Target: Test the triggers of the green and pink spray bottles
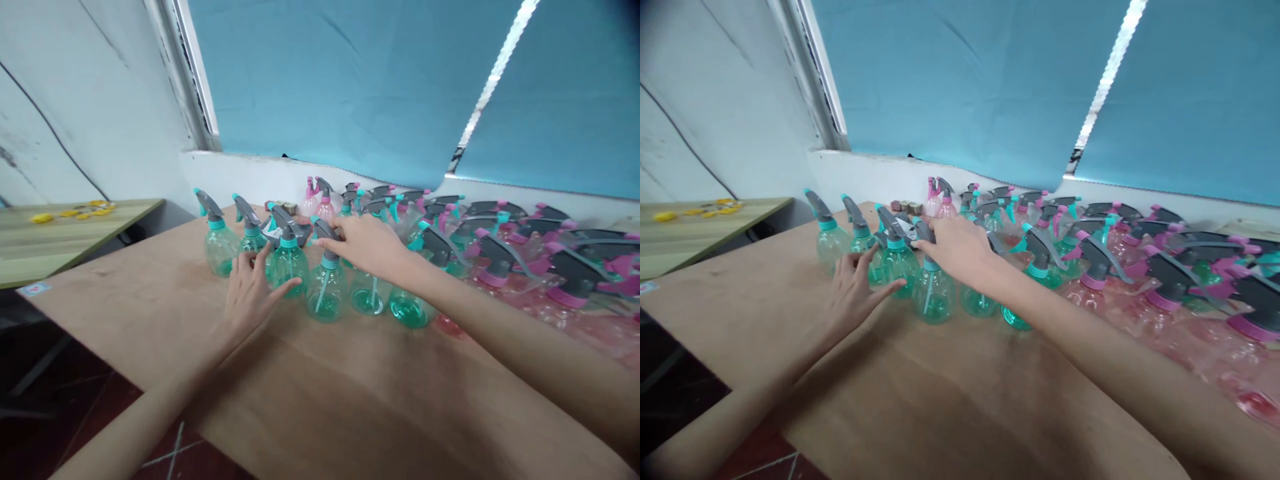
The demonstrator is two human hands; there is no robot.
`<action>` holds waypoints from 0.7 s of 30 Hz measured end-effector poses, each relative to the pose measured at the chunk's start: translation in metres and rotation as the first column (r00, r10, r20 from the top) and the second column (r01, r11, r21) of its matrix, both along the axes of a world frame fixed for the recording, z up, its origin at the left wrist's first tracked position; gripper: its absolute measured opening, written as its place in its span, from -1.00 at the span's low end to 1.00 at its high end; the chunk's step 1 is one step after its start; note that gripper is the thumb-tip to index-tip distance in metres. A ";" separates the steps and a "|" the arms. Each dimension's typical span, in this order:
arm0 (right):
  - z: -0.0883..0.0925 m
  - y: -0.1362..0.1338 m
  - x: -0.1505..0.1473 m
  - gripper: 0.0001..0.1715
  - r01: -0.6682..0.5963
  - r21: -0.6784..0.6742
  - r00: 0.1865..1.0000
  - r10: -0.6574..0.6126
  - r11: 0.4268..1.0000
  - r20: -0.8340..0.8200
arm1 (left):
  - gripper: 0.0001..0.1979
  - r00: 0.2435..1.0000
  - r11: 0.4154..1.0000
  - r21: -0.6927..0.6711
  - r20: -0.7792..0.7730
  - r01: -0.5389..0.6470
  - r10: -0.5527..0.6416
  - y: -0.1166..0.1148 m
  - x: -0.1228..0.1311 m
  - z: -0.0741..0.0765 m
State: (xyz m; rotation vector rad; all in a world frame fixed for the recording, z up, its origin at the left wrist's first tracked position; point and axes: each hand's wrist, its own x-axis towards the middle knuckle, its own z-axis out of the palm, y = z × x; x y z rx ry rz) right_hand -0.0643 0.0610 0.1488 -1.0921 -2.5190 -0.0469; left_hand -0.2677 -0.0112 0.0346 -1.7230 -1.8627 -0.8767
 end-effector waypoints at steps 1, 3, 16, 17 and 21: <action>-0.001 -0.002 0.003 -0.61 -0.008 -0.006 1.000 0.008 1.000 -0.011 | -0.33 0.999 1.000 0.014 0.041 0.009 -0.010 -0.007 0.005 0.001; -0.003 -0.009 0.010 -0.60 -0.037 -0.038 0.998 0.035 0.999 -0.047 | -0.46 0.989 0.997 0.028 0.126 0.076 -0.079 -0.024 0.019 0.001; -0.018 -0.067 0.103 -0.62 -0.220 -0.283 0.937 0.121 0.934 -0.328 | -0.19 0.707 0.674 -0.293 0.510 0.678 -0.490 -0.066 0.116 -0.011; -0.021 -0.069 0.114 -0.66 -0.256 -0.320 0.925 0.136 0.912 -0.355 | -0.18 0.689 0.654 -0.291 0.521 0.698 -0.504 -0.067 0.122 -0.011; -0.039 -0.073 0.155 -0.53 -0.399 -0.431 0.872 0.190 0.809 -0.451 | -0.13 0.621 0.578 -0.284 0.566 0.765 -0.543 -0.066 0.148 -0.009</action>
